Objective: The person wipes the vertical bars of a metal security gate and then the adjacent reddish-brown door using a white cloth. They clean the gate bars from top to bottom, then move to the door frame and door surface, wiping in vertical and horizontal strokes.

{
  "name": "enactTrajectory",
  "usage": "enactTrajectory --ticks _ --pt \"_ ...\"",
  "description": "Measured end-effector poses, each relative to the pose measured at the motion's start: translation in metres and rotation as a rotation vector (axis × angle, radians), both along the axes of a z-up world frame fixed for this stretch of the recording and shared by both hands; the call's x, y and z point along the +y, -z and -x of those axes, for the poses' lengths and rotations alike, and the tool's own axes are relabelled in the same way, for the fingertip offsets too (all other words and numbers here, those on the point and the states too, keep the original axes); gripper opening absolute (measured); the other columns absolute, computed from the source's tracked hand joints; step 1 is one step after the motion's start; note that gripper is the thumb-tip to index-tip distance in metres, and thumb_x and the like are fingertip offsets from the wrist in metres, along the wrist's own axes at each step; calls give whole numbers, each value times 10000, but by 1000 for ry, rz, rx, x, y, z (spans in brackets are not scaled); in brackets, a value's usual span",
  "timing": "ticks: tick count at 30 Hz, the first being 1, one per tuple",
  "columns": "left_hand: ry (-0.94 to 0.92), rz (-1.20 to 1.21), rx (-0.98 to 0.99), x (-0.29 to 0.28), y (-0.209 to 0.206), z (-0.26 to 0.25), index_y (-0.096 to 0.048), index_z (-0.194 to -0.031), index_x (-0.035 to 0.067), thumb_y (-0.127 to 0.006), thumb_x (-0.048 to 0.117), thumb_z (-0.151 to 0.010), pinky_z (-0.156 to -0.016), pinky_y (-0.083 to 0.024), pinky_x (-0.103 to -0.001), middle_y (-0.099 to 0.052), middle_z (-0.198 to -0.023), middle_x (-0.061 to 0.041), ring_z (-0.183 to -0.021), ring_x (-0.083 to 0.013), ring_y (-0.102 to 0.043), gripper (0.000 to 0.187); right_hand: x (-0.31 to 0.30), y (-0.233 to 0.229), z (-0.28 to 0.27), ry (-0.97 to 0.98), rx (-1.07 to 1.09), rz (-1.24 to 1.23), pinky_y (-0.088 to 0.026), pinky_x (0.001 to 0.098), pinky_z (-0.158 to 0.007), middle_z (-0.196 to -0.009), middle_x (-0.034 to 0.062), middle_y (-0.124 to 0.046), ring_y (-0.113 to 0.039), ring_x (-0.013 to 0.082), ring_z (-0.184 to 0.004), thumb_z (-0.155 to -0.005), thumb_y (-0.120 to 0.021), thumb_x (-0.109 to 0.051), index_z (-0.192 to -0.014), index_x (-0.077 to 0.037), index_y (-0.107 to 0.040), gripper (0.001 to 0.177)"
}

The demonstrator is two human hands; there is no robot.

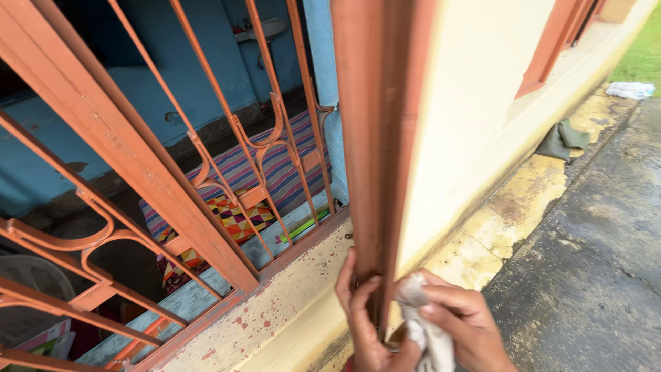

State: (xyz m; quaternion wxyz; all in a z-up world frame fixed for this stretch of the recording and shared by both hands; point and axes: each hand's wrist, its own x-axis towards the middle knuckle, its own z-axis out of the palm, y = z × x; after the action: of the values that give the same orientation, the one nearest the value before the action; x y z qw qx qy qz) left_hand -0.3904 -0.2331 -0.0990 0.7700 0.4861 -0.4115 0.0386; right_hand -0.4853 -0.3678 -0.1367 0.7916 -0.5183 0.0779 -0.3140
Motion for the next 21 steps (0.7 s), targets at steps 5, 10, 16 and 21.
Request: enactTrajectory --ticks 5,10,16,21 --pt "-46 102 78 23 5 -33 -420 -1422 2 -559 -21 -758 -1260 -257 -498 -222 -1642 -247 -1557 -387 -303 679 23 -40 -57 -241 -43 202 -516 299 -911 -1239 159 -685 -656 191 -1073 -956 -636 18 -1179 110 -727 258" --pt "-293 82 197 36 20 -58 -426 -1420 -45 -609 -30 -874 -1219 -295 -471 -350 -1561 -233 -1475 -316 -388 576 16 -57 -90 -351 21 248 -512 267 -897 -1196 113 -678 -645 158 -1060 -972 -622 -36 -1192 103 -729 281" --pt "-739 189 383 20 65 -107 -413 -1443 -36 -639 -2 -832 -1123 -388 -450 -544 -1427 -209 -1310 -298 -538 653 -32 -27 -121 -312 58 258 -516 264 -895 -1212 108 -664 -640 150 -1062 -949 -649 -18 -1205 89 -722 287" --pt "-989 194 348 -13 82 -142 -417 -1435 -35 -642 24 -850 -1108 -399 -440 -552 -1406 -203 -1286 -289 -544 629 -80 4 -150 -240 118 288 -509 260 -891 -1209 109 -672 -634 146 -1078 -926 -669 -1 -1190 77 -735 284"
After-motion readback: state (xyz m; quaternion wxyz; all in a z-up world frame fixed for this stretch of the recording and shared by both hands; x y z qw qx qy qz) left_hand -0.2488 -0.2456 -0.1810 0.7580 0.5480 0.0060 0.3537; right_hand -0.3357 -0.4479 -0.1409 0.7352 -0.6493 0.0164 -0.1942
